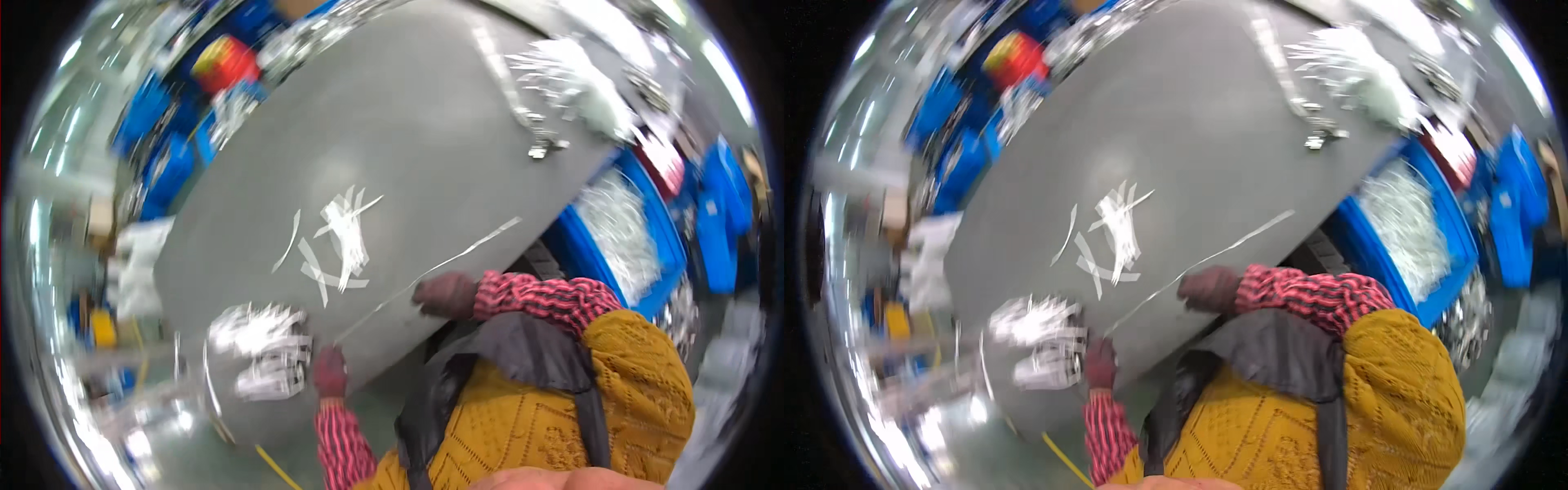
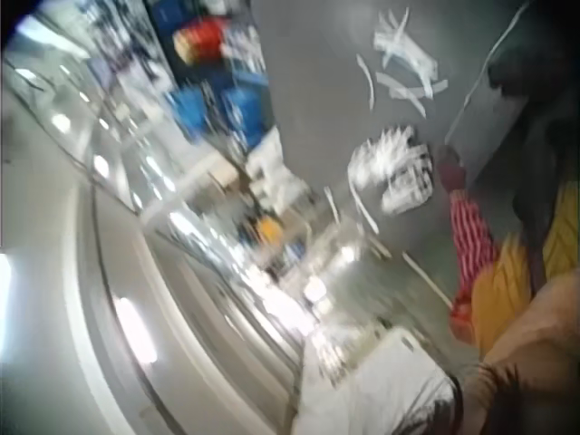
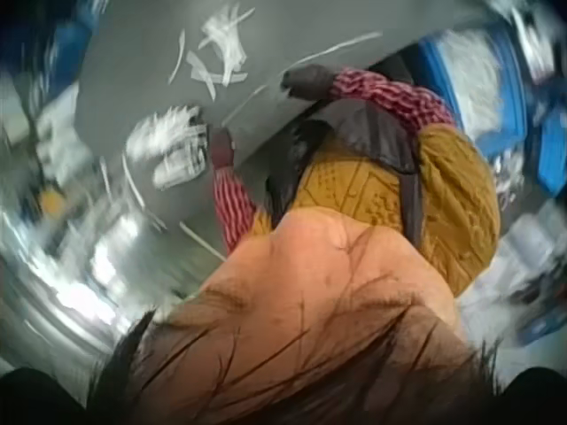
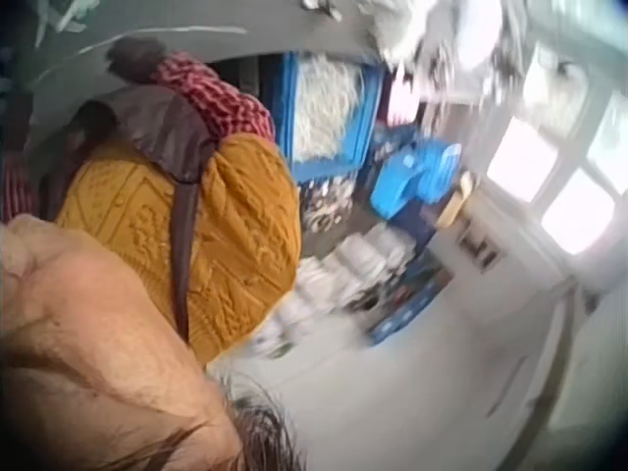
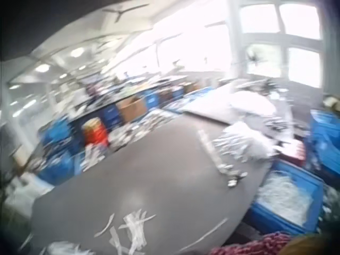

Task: Organizing and bundling groups of white electrical wires using a guide fixture at a workbench.

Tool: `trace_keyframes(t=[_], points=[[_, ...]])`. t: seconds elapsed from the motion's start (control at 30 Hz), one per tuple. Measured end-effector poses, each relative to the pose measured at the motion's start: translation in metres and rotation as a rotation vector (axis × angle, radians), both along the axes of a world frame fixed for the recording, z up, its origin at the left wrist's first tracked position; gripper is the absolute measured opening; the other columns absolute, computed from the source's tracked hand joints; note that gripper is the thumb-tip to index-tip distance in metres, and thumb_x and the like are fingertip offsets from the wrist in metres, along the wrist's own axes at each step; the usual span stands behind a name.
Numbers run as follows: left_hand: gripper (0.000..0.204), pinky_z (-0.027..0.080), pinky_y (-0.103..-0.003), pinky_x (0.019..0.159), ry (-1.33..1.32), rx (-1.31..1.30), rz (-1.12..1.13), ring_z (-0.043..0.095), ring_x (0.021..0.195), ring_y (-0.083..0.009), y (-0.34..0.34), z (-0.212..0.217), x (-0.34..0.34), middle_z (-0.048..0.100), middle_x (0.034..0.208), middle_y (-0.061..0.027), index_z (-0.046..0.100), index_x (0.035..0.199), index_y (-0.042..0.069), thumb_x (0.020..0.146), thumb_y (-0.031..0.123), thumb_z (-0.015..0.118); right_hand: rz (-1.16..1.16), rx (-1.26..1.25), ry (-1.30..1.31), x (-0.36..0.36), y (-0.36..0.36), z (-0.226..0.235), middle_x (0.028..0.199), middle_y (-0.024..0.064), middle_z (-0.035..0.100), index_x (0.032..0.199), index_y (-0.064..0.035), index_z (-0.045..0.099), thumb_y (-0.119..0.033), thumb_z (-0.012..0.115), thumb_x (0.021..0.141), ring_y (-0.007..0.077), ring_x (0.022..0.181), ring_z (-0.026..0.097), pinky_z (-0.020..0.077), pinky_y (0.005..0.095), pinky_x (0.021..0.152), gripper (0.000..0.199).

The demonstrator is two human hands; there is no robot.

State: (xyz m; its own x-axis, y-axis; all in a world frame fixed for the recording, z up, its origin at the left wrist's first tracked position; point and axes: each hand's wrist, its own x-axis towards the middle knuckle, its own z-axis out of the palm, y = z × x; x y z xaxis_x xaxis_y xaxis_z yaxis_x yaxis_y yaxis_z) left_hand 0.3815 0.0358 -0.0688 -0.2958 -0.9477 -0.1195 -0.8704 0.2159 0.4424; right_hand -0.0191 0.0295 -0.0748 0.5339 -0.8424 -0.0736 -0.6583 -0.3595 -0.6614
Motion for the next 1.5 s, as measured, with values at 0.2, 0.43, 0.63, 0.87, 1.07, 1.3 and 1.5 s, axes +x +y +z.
trace_keyframes(t=[0.2, 0.43, 0.63, 0.87, 1.07, 1.3, 1.5], points=[[0.016, 0.041, -0.021, 0.047, 1.032, 0.513, 0.533, 0.053, 0.058, -0.0100, 0.002, 0.146, -0.163, 0.056, 0.069, -0.0025, 0.060, 0.101, 0.003, 0.098, 0.017, 0.054, 0.025, -0.132, -0.436, -0.015, -0.002, 0.102, 0.133, 0.0161, 0.054, 0.147, -0.0199, 0.041, -0.028, 0.075, 0.081, 0.0337, 0.123, 0.054, 0.0485, 0.0434, 0.098, 0.075], [0.025, 0.047, -0.024, 0.052, 1.096, 0.381, 0.368, 0.057, 0.061, -0.0120, -0.041, 0.145, -0.338, 0.060, 0.078, -0.0049, 0.061, 0.105, 0.001, 0.099, 0.024, 0.055, -0.185, -0.077, -0.459, -0.099, -0.008, 0.126, 0.111, 0.0117, 0.061, 0.128, -0.0181, 0.054, -0.018, 0.068, 0.085, 0.0321, 0.104, 0.063, 0.0538, 0.0417, 0.084, 0.045], [0.038, 0.053, -0.030, 0.070, 1.259, 0.373, 0.269, 0.065, 0.073, -0.0188, -0.065, 0.122, -0.447, 0.067, 0.090, -0.0092, 0.059, 0.114, -0.002, 0.100, 0.033, 0.054, -0.335, -0.048, -0.380, -0.208, 0.001, 0.121, 0.123, 0.0084, 0.059, 0.132, -0.0227, 0.053, -0.016, 0.068, 0.084, 0.0321, 0.106, 0.063, 0.0555, 0.0424, 0.084, 0.051], [0.044, 0.046, -0.025, 0.061, 1.317, 0.541, 0.153, 0.053, 0.065, -0.0086, -0.063, 0.125, -0.558, 0.052, 0.071, 0.0023, 0.055, 0.125, 0.002, 0.104, 0.041, 0.048, -0.379, -0.143, -0.283, -0.292, 0.012, 0.136, 0.127, 0.0032, 0.058, 0.125, -0.0221, 0.058, -0.022, 0.072, 0.079, 0.0286, 0.098, 0.067, 0.0574, 0.0425, 0.077, 0.047], [0.052, 0.034, -0.027, 0.046, 1.702, 0.818, 0.314, 0.034, 0.044, -0.0112, -0.082, 0.116, -0.578, 0.036, 0.052, 0.0032, 0.055, 0.122, 0.000, 0.103, 0.048, 0.045, -0.313, -0.280, -0.261, -0.315, 0.016, 0.119, 0.114, 0.0080, 0.062, 0.109, -0.0181, 0.062, -0.021, 0.069, 0.080, 0.0303, 0.090, 0.067, 0.0565, 0.0422, 0.068, 0.030], [0.038, 0.039, -0.028, 0.044, 1.934, 0.869, 0.141, 0.042, 0.043, -0.0115, -0.144, 0.101, -0.557, 0.066, 0.080, -0.0071, 0.055, 0.123, 0.004, 0.102, 0.035, 0.054, -0.309, -0.102, -0.511, -0.349, 0.062, 0.037, 0.108, 0.0113, 0.062, 0.107, -0.0107, 0.066, -0.011, 0.075, 0.076, 0.0298, 0.092, 0.064, 0.0553, 0.0347, 0.078, 0.032], [0.074, 0.052, -0.044, 0.095, 0.499, 0.117, 0.427, 0.063, 0.112, -0.0361, -0.204, 0.057, -0.427, 0.061, 0.129, -0.0178, 0.047, 0.141, 0.005, 0.085, 0.047, 0.071, -0.547, -0.532, -0.458, -0.324, 0.028, 0.036, 0.106, 0.0141, 0.062, 0.103, -0.0069, 0.060, 0.006, 0.076, 0.071, 0.0289, 0.092, 0.063, 0.0532, 0.0355, 0.077, 0.038]])
